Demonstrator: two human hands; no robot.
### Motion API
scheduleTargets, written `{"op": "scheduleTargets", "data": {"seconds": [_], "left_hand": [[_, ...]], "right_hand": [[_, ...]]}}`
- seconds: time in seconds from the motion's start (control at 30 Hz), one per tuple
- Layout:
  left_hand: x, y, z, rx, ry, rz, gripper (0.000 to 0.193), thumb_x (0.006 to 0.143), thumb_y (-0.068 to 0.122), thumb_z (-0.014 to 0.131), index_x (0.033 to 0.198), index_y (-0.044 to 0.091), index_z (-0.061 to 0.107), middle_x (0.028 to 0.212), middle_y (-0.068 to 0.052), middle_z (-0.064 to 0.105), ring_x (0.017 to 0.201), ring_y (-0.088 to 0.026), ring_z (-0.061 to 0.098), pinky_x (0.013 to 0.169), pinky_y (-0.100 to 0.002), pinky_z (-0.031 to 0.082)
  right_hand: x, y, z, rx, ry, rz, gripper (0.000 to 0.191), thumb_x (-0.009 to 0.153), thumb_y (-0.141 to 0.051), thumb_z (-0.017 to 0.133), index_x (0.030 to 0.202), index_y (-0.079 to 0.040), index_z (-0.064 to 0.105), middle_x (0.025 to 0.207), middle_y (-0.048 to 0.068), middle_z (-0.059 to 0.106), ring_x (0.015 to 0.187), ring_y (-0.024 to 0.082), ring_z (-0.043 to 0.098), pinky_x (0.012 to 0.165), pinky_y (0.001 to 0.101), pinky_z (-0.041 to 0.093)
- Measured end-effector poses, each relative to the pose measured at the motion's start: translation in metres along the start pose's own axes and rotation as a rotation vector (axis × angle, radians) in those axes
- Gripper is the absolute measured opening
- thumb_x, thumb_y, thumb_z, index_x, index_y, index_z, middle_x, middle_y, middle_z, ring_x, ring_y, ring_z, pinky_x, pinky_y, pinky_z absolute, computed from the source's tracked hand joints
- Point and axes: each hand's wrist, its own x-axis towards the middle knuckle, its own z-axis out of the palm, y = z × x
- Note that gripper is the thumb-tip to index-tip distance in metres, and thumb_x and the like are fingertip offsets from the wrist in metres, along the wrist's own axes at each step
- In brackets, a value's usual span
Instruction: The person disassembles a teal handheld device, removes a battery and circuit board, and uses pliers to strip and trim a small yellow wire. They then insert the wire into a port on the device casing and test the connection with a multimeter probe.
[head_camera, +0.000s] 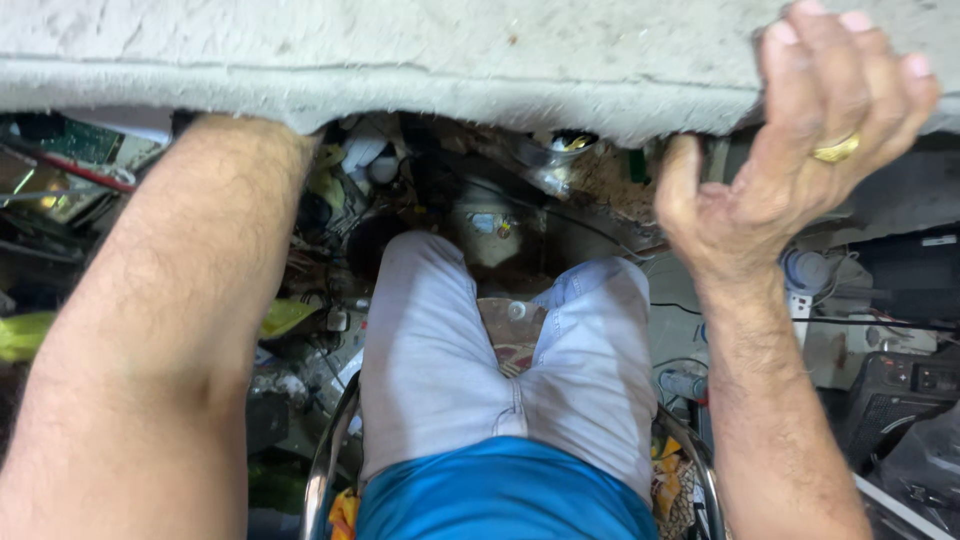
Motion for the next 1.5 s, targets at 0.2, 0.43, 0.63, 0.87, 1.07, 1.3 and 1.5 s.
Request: {"op": "scheduleTargets", "data": {"seconds": [0.2, 0.43, 0.63, 0.87, 1.07, 1.3, 1.5], "left_hand": [[0.014, -0.004, 0.004, -0.032, 0.052, -0.005, 0.024, 0.094, 0.014, 0.07, 0.109, -0.005, 0.07, 0.1, -0.015, 0.08, 0.09, -0.026, 0.073, 0.081, -0.04, 0.062], [0.006, -0.01, 0.008, -0.074, 0.096, -0.036, 0.023, 0.095, 0.011, 0.069, 0.11, -0.006, 0.07, 0.1, -0.016, 0.08, 0.09, -0.025, 0.073, 0.081, -0.039, 0.062], [0.003, -0.005, 0.0, -0.095, 0.129, -0.043, 0.022, 0.095, 0.009, 0.069, 0.111, -0.007, 0.07, 0.1, -0.016, 0.08, 0.09, -0.025, 0.074, 0.082, -0.038, 0.063], [-0.003, -0.001, -0.02, -0.134, 0.159, -0.081, 0.022, 0.096, 0.007, 0.069, 0.112, -0.007, 0.07, 0.1, -0.016, 0.08, 0.09, -0.024, 0.074, 0.082, -0.037, 0.063], [-0.01, -0.002, -0.036, -0.178, 0.196, -0.12, 0.021, 0.096, 0.005, 0.069, 0.113, -0.008, 0.07, 0.1, -0.016, 0.08, 0.089, -0.023, 0.074, 0.082, -0.037, 0.063], [-0.014, -0.007, -0.04, -0.259, 0.253, -0.142, 0.021, 0.097, 0.002, 0.069, 0.114, -0.009, 0.07, 0.1, -0.016, 0.08, 0.089, -0.022, 0.075, 0.082, -0.036, 0.064], [-0.039, 0.003, -0.027, -0.535, 0.272, -0.082, 0.02, 0.097, 0.0, 0.069, 0.115, -0.009, 0.07, 0.1, -0.016, 0.08, 0.089, -0.022, 0.075, 0.082, -0.035, 0.064]], "right_hand": [[0.014, -0.008, 0.001, -0.012, 0.018, 0.099, 0.061, 0.082, -0.011, 0.076, 0.141, -0.005, 0.059, 0.148, 0.011, 0.058, 0.142, 0.031, 0.048, 0.128, 0.0537, 0.023], [0.02, -0.008, -0.004, -0.014, 0.042, 0.113, 0.059, 0.08, -0.006, 0.075, 0.137, -0.007, 0.059, 0.143, 0.009, 0.061, 0.137, 0.029, 0.051, 0.124, 0.0516, 0.027], [0.018, -0.006, 0.002, -0.02, 0.063, 0.125, 0.058, 0.078, -0.004, 0.072, 0.134, -0.008, 0.061, 0.141, 0.008, 0.062, 0.135, 0.029, 0.053, 0.123, 0.0515, 0.028], [0.026, -0.007, 0.0, -0.006, 0.091, 0.139, 0.06, 0.074, -0.004, 0.074, 0.132, -0.009, 0.061, 0.139, 0.007, 0.062, 0.133, 0.028, 0.053, 0.121, 0.0513, 0.029], [0.026, -0.005, 0.0, 0.003, 0.077, 0.146, 0.063, 0.07, -0.008, 0.076, 0.131, -0.01, 0.061, 0.138, 0.006, 0.062, 0.131, 0.027, 0.052, 0.12, 0.0503, 0.028], [0.026, -0.006, 0.007, 0.004, 0.101, 0.151, 0.06, 0.072, -0.014, 0.078, 0.13, -0.011, 0.061, 0.135, 0.006, 0.062, 0.131, 0.027, 0.051, 0.121, 0.0501, 0.026], [0.035, -0.012, -0.003, 0.018, 0.051, 0.152, 0.061, 0.074, -0.018, 0.08, 0.131, -0.009, 0.061, 0.138, 0.008, 0.062, 0.133, 0.028, 0.051, 0.122, 0.0508, 0.025]]}}
